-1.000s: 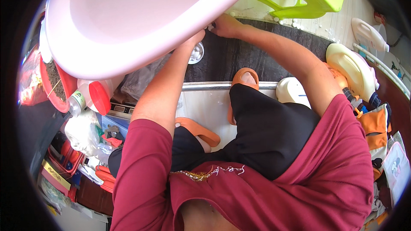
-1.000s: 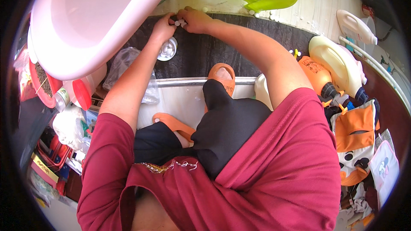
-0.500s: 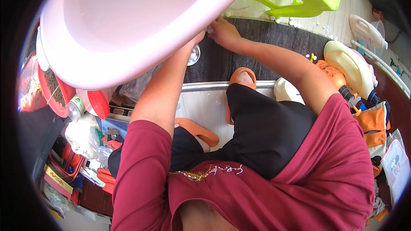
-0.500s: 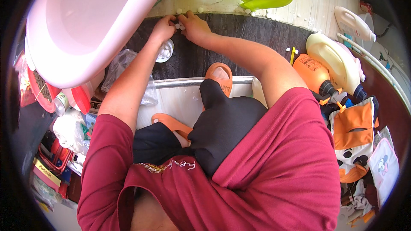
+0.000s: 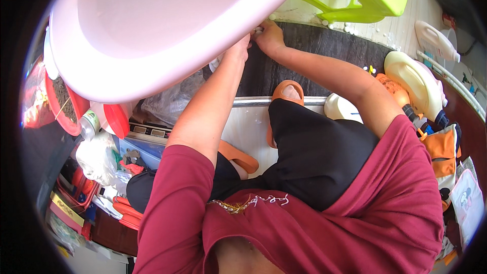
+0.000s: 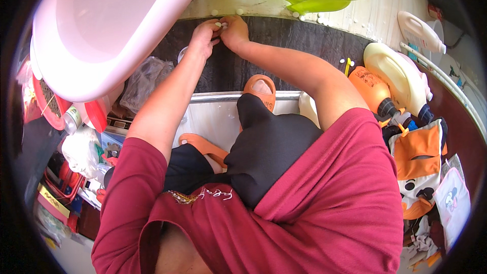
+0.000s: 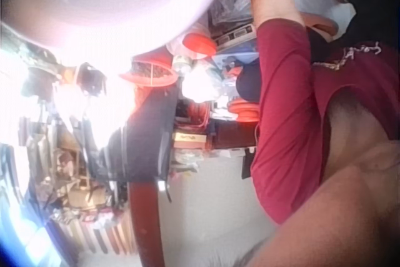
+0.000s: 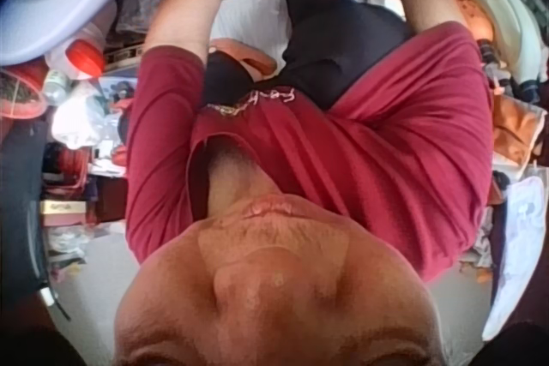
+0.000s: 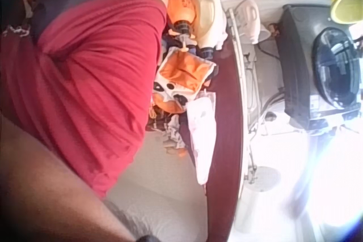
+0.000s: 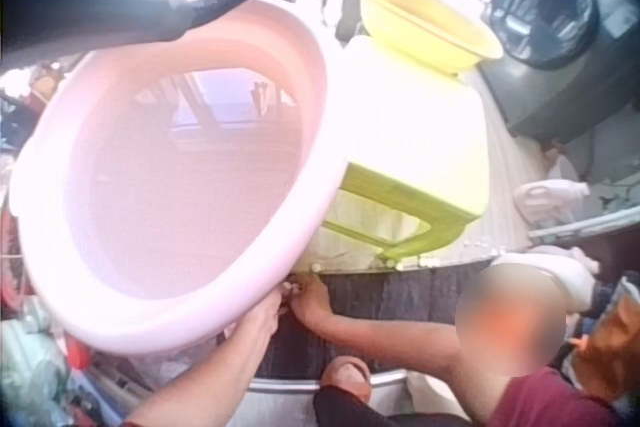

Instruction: The person picks up small white stones from the floor and places them into a small container, then rinses their hands in a basin of water.

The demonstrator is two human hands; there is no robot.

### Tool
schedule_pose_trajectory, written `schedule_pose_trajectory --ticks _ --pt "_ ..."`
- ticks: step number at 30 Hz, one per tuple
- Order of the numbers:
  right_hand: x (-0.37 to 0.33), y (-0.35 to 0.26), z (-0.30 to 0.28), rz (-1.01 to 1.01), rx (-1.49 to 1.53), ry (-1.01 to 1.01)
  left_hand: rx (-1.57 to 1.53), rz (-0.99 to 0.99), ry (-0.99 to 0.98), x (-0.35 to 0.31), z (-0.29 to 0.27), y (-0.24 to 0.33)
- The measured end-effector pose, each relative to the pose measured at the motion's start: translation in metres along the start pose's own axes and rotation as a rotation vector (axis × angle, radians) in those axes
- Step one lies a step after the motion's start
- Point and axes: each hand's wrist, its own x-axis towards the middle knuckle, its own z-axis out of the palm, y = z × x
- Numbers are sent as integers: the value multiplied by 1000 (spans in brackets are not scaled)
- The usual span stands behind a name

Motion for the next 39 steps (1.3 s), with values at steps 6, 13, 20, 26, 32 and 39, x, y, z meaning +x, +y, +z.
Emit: schedule_pose_trajectory --ticks 6,13,20,26,32,39 --pt "-19 -40 -20 55 152 -125 -114 243 40 -17 -18 -21" --pt "-76 -76 -6 -88 316 -434 -60 200 -86 -137 -92 9" --pt "19 -16 -32 -286 -216 -111 91 229 -3 -137 -113 -10" --pt "56 39 -43 -353 -364 -54 154 200 39 -135 -120 -20" --pt "72 51 -30 -461 -207 -73 209 281 122 -124 -120 -33" --pt "64 13 0 -629 -101 -275 899 702 170 -99 -103 -39"
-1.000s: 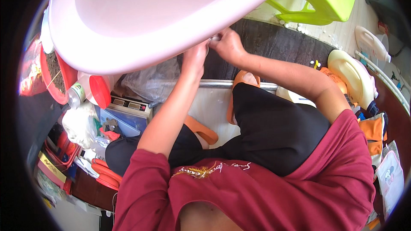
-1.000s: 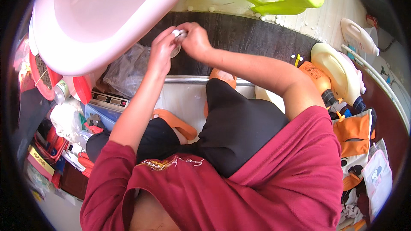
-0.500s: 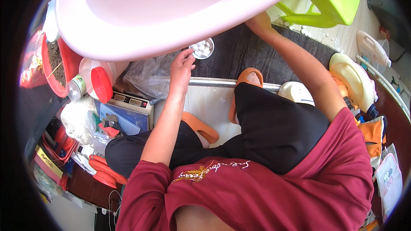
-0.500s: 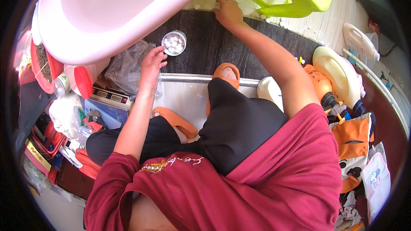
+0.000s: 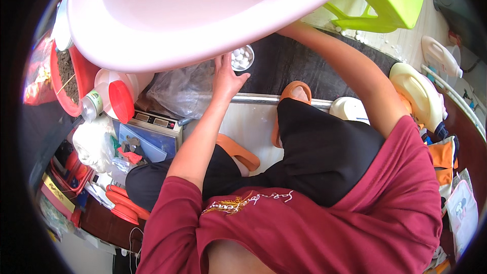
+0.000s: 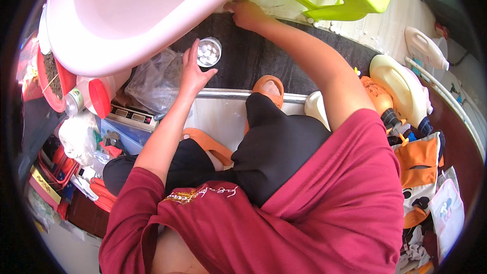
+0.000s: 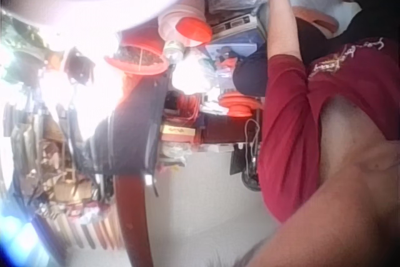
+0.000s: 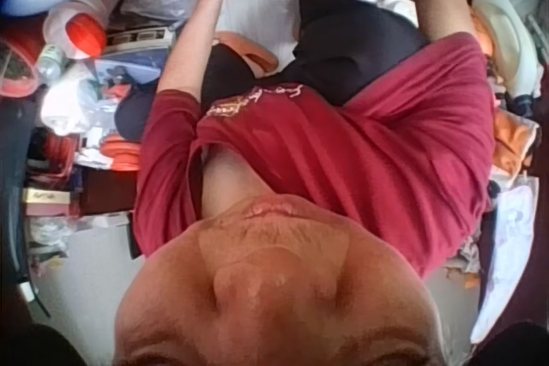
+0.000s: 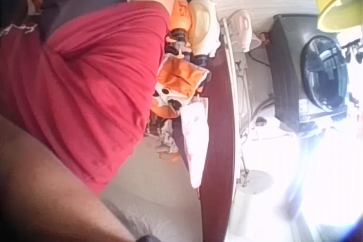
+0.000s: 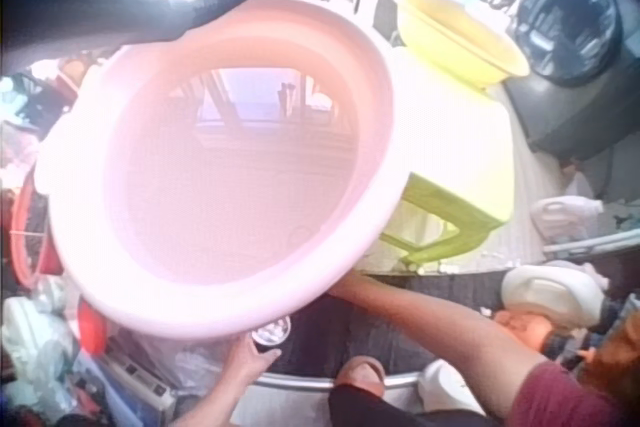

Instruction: The person picks up small white stones from the floor and places them into a small container, then rinses their hands in a basin of water.

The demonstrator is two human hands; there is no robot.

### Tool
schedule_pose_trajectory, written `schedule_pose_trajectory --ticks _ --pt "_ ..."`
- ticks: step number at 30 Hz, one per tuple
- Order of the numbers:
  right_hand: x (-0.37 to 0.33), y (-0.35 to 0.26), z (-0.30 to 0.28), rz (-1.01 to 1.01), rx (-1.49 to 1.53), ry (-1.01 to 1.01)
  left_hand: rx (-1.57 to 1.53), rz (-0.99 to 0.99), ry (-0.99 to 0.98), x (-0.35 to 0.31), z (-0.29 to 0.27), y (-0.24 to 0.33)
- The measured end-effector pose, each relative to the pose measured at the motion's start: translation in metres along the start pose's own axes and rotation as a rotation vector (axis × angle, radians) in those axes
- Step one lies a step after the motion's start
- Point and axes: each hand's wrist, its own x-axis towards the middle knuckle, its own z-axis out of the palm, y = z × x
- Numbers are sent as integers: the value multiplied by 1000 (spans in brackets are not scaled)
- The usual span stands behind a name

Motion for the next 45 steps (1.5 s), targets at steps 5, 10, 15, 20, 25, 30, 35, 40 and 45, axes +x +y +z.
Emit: schedule_pose_trajectory --ticks 5,10,15,20,25,30,35,40,45 --pt "16 34 17 60 4 -60 152 3 -43 20 4 21" --pt "8 41 7 9 -34 40 152 -52 -117 36 1 38" --pt "-1 -56 -41 257 293 -92 30 -11 -209 47 -6 42" --pt "-46 -112 -73 59 153 -9 67 23 -206 49 1 83" --pt "-126 -67 -118 664 105 225 134 108 -240 52 17 96" --pt "-186 14 -146 993 228 701 -45 220 -267 53 53 64" --pt "-132 50 -134 999 -201 506 -283 113 -257 49 70 42" --pt "-112 40 -111 1041 -276 672 -546 -240 -289 38 74 30" --pt "-125 72 -122 1166 -84 594 -664 -344 -298 42 72 53"
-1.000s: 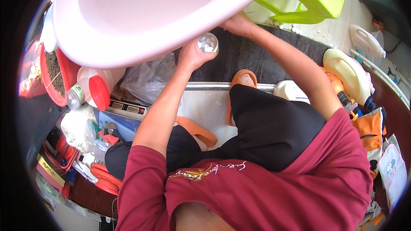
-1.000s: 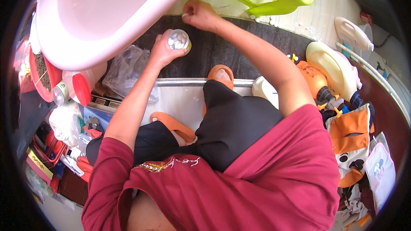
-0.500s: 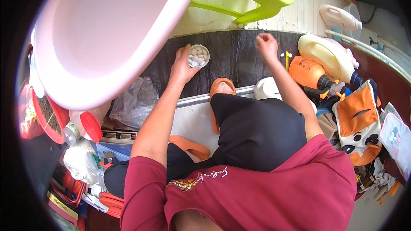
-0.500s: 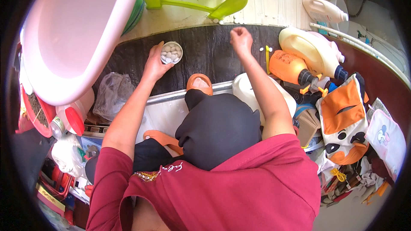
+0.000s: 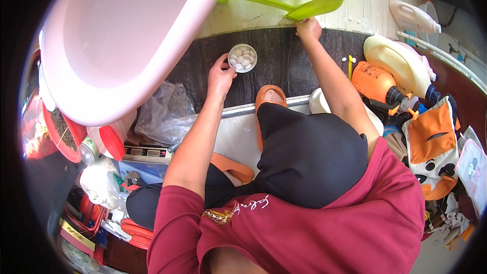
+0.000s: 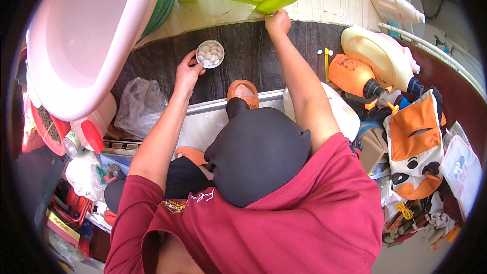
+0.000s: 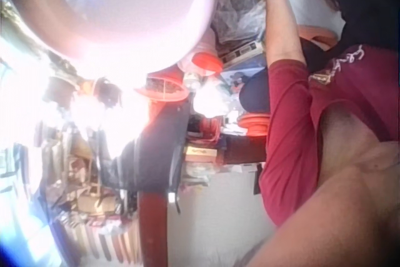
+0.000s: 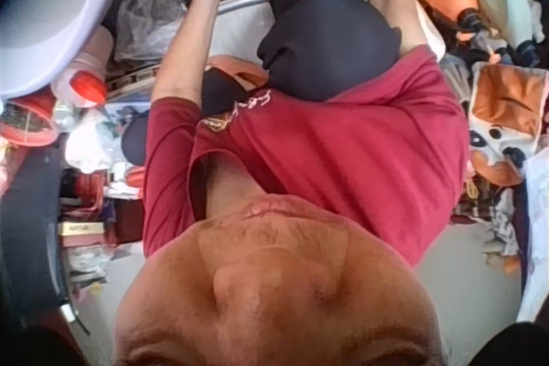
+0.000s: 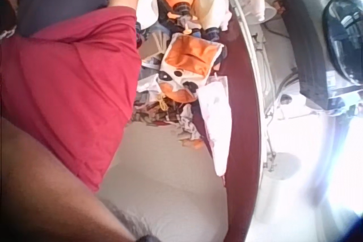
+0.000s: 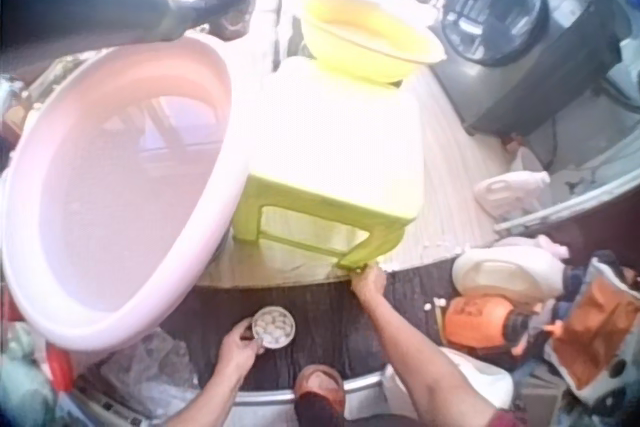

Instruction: The person picks up small white stones from the floor and places them into a small container, then rinses their hands in a basin of water.

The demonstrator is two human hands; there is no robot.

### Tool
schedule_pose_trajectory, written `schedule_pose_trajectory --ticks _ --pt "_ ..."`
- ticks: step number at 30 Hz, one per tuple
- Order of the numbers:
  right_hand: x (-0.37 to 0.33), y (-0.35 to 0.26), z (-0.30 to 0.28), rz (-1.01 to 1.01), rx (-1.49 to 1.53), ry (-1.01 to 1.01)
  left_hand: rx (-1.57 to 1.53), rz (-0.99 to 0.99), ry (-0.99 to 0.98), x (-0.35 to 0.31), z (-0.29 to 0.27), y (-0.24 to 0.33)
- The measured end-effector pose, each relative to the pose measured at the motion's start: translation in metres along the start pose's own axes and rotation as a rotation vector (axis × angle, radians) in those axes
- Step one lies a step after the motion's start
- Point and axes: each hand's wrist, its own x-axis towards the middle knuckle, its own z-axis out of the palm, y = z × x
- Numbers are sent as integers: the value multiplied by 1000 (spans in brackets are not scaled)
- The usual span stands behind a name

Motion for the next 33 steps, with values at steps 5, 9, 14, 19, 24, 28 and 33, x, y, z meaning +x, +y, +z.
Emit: schedule_pose_trajectory --ticks 5,9,14,19,24,28,33 --pt "-33 -1 -17 129 662 -161 0 -34 -44 6 12 4" --pt "-120 -41 -46 -24 644 -529 -41 -13 -85 8 21 1" --pt "-122 -33 -59 -96 600 -300 -95 -18 -162 2 37 22" --pt "-12 42 -77 -273 -25 298 193 86 -201 2 29 15" --pt "18 25 -65 -480 -358 143 332 114 -210 -4 31 25" --pt "19 16 -57 -406 -475 45 395 108 -223 -5 27 26" --pt "44 24 -65 -413 -555 -75 385 73 -234 -8 23 28"
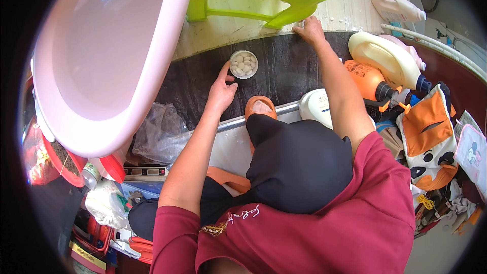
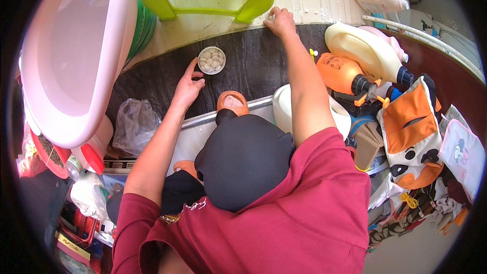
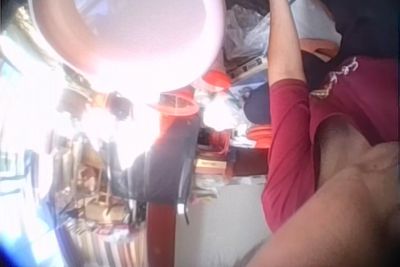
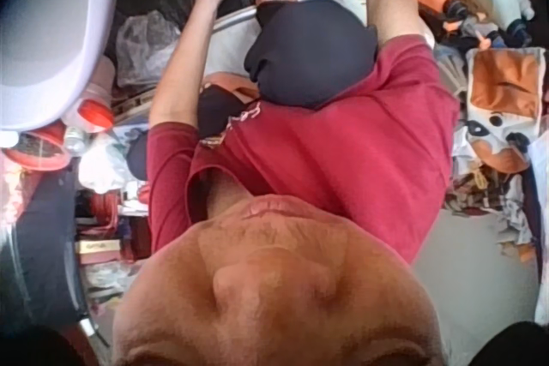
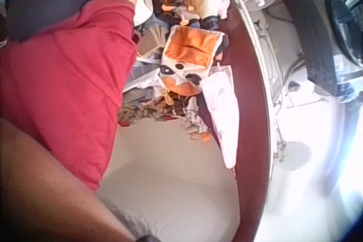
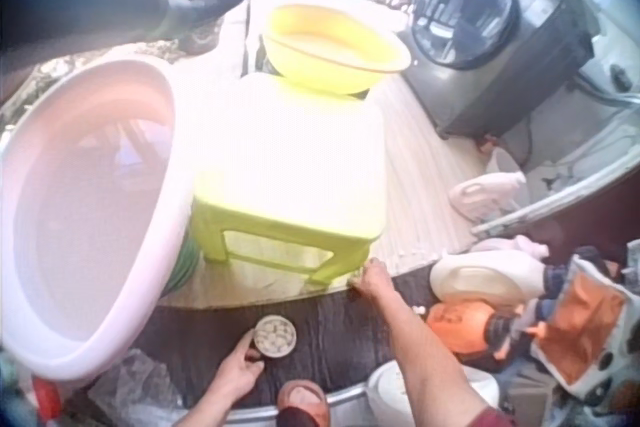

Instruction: The person picks up small white stones from the floor and places them into a small container, then rinses their hands in a basin of water.

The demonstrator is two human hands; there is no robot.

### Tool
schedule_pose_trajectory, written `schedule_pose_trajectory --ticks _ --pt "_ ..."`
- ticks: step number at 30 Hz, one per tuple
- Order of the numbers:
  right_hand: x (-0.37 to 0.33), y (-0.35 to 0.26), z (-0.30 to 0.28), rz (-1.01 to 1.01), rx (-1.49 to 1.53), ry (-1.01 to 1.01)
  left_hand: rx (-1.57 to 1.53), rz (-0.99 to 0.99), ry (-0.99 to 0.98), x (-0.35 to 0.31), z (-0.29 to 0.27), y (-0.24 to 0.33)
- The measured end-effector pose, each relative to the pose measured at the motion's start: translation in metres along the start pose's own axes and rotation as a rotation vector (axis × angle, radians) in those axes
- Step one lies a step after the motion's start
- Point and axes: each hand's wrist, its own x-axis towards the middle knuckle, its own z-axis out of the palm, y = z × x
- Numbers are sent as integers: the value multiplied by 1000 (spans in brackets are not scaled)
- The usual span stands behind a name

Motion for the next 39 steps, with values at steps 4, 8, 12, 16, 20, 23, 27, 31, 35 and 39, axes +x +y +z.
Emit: schedule_pose_trajectory --ticks 4,8,12,16,20,23,27,31,35,39 --pt "14 23 -3 -63 93 -138 6 -3 5 -1 -1 -1" --pt "19 25 -5 -79 146 -138 3 -26 28 -1 -1 -10" --pt "24 26 -9 -65 174 -232 -3 -7 18 0 2 -14" --pt "21 21 -19 -23 220 -265 -9 -9 21 1 2 -15" --pt "20 25 -23 -27 229 -278 -30 -18 5 4 1 -14" --pt "12 26 -26 27 289 -265 -53 -9 12 7 6 -13" --pt "-8 9 -46 218 725 -413 -110 4 38 8 11 -10" --pt "-57 -49 -69 183 1139 -669 -100 9 31 14 12 -14" --pt "-89 -107 -54 163 1251 -904 -110 1 13 13 10 -9" --pt "-101 -125 -31 290 1343 -1019 -111 9 -4 15 9 -7"
